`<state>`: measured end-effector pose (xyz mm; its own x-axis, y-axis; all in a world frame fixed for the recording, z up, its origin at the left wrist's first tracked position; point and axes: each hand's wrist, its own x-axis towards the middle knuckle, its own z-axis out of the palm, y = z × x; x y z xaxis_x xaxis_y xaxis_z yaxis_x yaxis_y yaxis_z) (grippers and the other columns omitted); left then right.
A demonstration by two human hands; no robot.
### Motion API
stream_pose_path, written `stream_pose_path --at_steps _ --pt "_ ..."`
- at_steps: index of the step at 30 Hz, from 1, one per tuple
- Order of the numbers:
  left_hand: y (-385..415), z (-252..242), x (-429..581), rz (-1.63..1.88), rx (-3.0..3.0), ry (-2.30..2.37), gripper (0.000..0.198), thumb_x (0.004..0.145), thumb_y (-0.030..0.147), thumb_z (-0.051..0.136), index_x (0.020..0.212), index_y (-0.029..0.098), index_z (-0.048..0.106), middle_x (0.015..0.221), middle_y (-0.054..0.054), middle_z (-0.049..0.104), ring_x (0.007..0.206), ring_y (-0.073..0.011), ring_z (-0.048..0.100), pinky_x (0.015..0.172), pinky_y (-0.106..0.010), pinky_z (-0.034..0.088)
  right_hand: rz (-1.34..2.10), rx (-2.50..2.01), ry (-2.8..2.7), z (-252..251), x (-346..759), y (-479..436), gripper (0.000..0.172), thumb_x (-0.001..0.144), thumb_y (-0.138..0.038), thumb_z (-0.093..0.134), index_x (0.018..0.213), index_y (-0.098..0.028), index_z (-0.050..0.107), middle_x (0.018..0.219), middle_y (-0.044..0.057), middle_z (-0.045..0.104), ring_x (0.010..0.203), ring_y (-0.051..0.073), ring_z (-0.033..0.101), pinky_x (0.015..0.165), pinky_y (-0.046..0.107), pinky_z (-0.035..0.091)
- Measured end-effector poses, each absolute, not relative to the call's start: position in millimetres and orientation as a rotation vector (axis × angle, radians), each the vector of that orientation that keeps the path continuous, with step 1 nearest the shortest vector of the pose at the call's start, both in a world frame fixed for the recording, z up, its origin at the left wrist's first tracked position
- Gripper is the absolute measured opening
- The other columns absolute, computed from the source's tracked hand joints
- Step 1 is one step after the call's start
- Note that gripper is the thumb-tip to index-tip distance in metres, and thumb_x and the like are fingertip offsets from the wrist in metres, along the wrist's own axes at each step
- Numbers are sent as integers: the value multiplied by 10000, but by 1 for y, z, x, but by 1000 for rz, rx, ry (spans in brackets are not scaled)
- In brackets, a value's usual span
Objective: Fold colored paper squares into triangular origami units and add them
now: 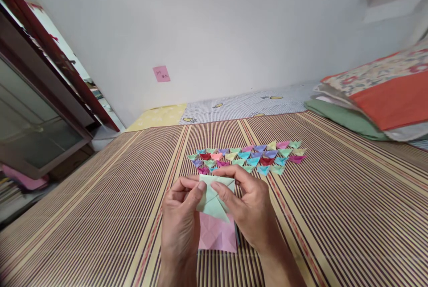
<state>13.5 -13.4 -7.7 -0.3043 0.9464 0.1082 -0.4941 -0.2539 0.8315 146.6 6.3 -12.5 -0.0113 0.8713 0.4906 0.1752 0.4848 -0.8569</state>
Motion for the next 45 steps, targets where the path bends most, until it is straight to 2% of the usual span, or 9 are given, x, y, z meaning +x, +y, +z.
stream_pose_path --at_steps 6,12,23,26,29,32,40,45 --pt "-13 -6 17 1768 820 900 262 724 260 897 705 159 655 766 -20 677 721 -131 635 681 -227 532 636 -967 -1507 -4 142 2 113 913 -359 734 899 -248 747 744 10 723 662 194 663 571 288 509" --pt "-14 -7 15 1741 816 909 288 711 266 908 774 185 639 724 21 635 640 -102 584 591 -187 479 679 -973 -1494 -4 138 1 155 916 -373 732 835 -241 726 663 -10 669 591 167 615 510 266 453" --pt "-14 -9 11 1698 815 904 199 747 288 889 812 170 743 724 -5 702 637 -107 622 608 -197 508 844 -948 -1467 -6 142 4 249 915 -403 741 765 -221 661 646 -30 625 540 126 533 464 242 377" --pt "-14 -7 13 1716 824 932 180 742 276 894 800 172 759 731 -8 719 661 -111 642 629 -197 524 826 -945 -1507 -7 142 4 218 944 -388 714 803 -228 672 687 -27 648 594 134 578 516 238 428" --pt "-15 -6 14 1729 828 951 179 734 277 898 789 169 765 719 -8 718 652 -111 643 616 -195 525 760 -932 -1536 -8 142 3 131 986 -369 662 964 -244 693 855 3 726 781 171 679 672 254 519" --pt "-15 -6 13 1749 825 965 178 735 282 898 792 176 766 713 3 710 642 -100 627 607 -183 513 709 -919 -1570 -8 141 3 122 1007 -344 633 1079 -257 679 985 25 748 916 195 707 774 275 546" --pt "-16 -9 13 1778 982 1034 121 791 278 858 820 190 780 762 -1 728 712 -110 642 682 -196 521 659 -830 -1572 -2 140 1 66 995 -265 643 949 -243 684 883 -6 718 821 162 695 733 249 535" --pt "-16 -8 15 1734 1014 1029 103 801 280 848 825 194 796 752 -8 738 696 -121 650 661 -209 522 697 -846 -1561 -4 142 2 115 990 -274 638 884 -230 644 846 -9 681 792 155 664 713 246 522"
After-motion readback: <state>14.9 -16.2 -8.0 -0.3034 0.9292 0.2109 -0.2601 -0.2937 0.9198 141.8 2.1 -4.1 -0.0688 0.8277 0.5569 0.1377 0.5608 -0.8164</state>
